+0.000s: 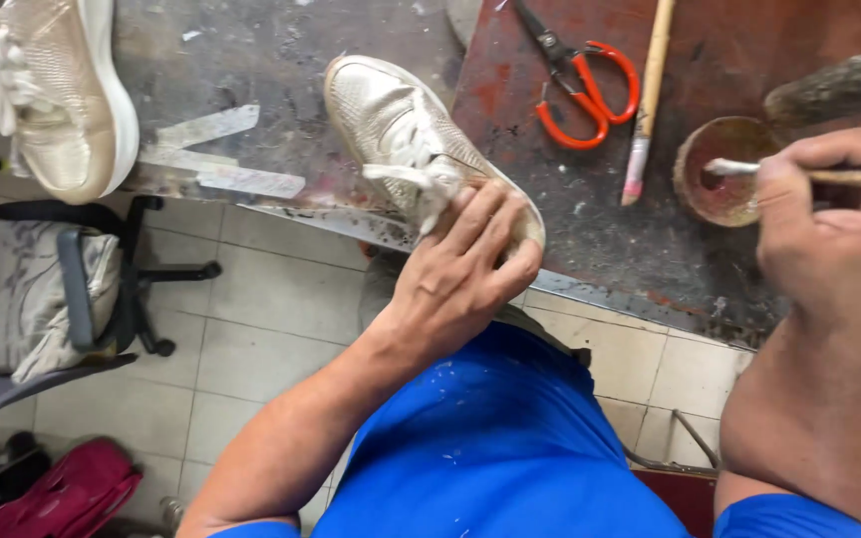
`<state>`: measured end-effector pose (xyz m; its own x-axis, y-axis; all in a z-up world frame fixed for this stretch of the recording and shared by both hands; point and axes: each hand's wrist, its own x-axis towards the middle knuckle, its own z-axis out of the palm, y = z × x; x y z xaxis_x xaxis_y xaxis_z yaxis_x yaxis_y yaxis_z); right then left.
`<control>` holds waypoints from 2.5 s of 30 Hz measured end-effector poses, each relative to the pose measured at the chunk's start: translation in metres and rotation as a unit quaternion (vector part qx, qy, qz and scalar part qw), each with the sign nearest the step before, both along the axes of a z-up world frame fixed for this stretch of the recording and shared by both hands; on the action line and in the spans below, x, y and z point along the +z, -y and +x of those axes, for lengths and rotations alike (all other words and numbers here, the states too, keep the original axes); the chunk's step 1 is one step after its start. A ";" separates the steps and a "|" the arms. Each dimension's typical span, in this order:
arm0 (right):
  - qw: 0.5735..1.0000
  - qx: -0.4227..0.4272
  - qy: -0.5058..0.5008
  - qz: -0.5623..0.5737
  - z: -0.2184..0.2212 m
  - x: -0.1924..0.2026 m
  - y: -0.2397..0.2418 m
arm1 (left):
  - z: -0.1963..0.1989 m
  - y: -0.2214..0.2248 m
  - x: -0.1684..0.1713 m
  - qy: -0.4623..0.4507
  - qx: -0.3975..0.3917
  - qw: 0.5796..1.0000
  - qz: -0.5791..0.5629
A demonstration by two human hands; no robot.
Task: Applying a substance to the edge of a shoe sole using a brush at a repair bench
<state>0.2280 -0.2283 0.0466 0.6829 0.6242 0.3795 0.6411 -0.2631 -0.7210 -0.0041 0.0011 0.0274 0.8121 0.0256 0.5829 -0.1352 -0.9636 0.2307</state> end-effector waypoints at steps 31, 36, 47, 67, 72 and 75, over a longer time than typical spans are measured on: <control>0.969 0.217 -0.056 0.100 -0.065 -0.037 -0.107 | -0.002 0.015 -0.021 0.005 0.112 0.994 -0.006; 0.969 0.229 -0.038 0.083 -0.063 -0.033 -0.109 | -0.003 0.014 -0.020 -0.002 0.106 0.994 -0.003; 0.972 0.234 -0.023 -0.023 -0.065 -0.001 -0.092 | -0.003 0.014 -0.023 -0.005 0.097 0.995 -0.008; 0.976 0.188 -0.039 -0.100 -0.062 0.000 -0.086 | -0.002 0.014 -0.025 0.001 0.102 0.995 0.002; 0.966 0.258 -0.020 -0.007 -0.058 -0.004 -0.093 | -0.003 0.015 -0.025 -0.001 0.101 0.995 -0.003; 0.966 0.250 -0.052 0.035 -0.058 -0.019 -0.088 | -0.002 0.014 -0.026 0.004 0.090 0.996 -0.006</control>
<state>0.1702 -0.1404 0.0271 0.3395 0.8611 0.3784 0.5985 0.1126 -0.7931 -0.0062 -0.0129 0.0012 0.7893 0.1784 0.5876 0.0384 -0.9693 0.2428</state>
